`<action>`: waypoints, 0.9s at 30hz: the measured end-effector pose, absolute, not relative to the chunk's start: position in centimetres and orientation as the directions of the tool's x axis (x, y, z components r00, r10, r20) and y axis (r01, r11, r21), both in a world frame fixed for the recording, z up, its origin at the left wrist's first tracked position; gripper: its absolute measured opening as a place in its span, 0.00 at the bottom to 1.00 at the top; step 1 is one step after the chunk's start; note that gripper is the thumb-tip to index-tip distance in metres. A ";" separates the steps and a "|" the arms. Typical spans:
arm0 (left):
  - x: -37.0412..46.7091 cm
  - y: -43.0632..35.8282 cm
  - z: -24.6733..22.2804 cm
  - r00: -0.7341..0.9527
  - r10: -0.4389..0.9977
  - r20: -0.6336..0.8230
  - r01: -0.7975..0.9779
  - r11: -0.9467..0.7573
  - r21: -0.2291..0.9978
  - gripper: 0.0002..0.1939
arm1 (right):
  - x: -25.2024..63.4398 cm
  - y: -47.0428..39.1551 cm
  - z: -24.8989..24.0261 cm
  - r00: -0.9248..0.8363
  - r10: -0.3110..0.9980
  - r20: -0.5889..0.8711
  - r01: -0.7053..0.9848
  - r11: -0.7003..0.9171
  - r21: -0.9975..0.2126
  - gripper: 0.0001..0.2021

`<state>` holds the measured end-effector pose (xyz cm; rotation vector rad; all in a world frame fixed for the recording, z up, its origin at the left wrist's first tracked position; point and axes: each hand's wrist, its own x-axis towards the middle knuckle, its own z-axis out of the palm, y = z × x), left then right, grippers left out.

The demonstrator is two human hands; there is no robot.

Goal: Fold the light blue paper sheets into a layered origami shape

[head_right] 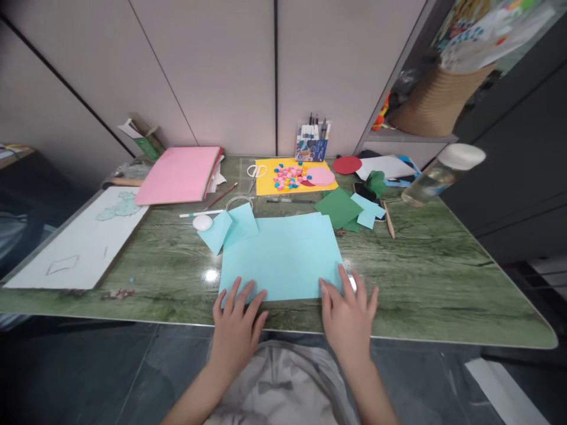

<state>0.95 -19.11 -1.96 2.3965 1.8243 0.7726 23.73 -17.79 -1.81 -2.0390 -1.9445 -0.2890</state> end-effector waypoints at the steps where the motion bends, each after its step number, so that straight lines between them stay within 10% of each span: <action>1: 1.0 -19.1 -2.0 0.189 0.911 0.366 0.895 -0.313 0.317 0.14 | 24.0 -17.8 -1.8 0.071 0.932 0.356 0.996 -0.046 -0.079 0.16; 12: 1.0 -17.0 -0.7 0.434 0.851 0.297 0.848 -0.496 0.183 0.14 | 25.6 -17.1 -2.1 -0.081 0.917 0.390 0.983 0.138 -0.119 0.12; 18: 3.6 -11.4 1.2 0.701 0.703 0.118 0.685 -0.710 0.160 0.13 | 26.3 -12.7 0.6 -0.241 0.896 0.372 0.868 0.371 -0.331 0.10; 27: 4.5 -5.5 3.9 0.764 0.640 -0.083 0.612 -0.677 0.409 0.16 | 24.3 -3.2 4.1 -0.506 0.830 0.235 0.683 0.552 -0.479 0.10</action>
